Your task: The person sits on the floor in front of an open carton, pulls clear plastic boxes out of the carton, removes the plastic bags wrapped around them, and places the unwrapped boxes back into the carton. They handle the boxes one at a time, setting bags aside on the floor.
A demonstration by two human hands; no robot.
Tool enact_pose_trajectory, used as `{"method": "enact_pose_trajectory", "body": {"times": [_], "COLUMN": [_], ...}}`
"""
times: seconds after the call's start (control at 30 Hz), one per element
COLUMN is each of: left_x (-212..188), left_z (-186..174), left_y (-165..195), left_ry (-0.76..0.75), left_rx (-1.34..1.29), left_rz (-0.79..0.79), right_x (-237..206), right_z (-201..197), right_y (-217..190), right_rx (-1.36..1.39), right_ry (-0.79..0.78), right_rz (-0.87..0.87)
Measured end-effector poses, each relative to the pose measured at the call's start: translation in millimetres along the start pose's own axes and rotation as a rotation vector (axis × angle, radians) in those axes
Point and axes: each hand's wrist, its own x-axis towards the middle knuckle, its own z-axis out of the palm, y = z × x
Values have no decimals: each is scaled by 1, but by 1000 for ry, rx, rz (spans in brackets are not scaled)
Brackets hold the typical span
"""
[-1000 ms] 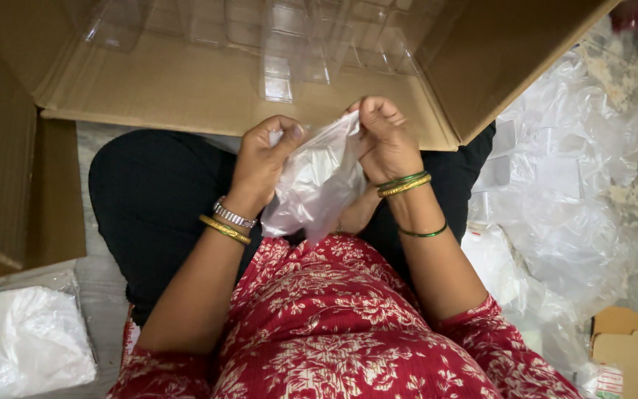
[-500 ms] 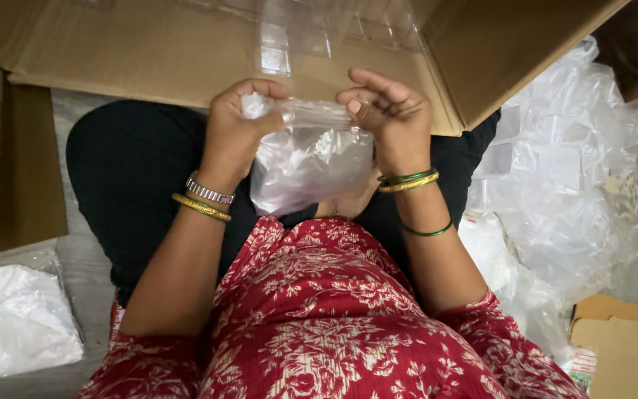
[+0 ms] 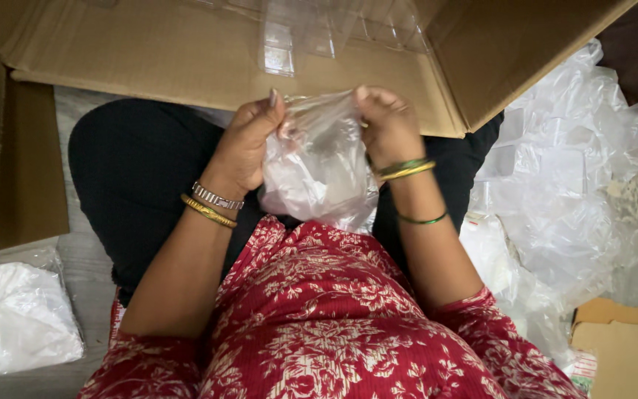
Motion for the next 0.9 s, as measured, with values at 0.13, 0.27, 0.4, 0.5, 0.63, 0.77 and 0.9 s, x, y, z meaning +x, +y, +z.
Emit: {"method": "enact_pose_trajectory", "body": {"times": [0.13,0.27,0.4,0.5,0.63,0.77,0.9], "left_x": [28,65,68,63,63,69,71], "left_z": [-16,-26,-24,-27,-41,-44,-43], "left_y": [4,17,16,16,17,0,-7], "left_ry": [181,229,131,234,215,194,208], "left_rx": [271,330,375,390,427,495,464], "left_rz": [75,326,138,108,198,170,148], "right_x": [19,52,77,76,65,61,52], "right_z": [-22,-10,19,25,21,32,41], "right_y": [-41,-57,-48,-43,-47,-38,-19], "right_rx": [529,325,-79,-221,267,129,-157], "right_ry": [-412,-521,-372,-450,-690,-490,-546], "right_rz": [168,-93,-259,-26,167,-24,68]}}
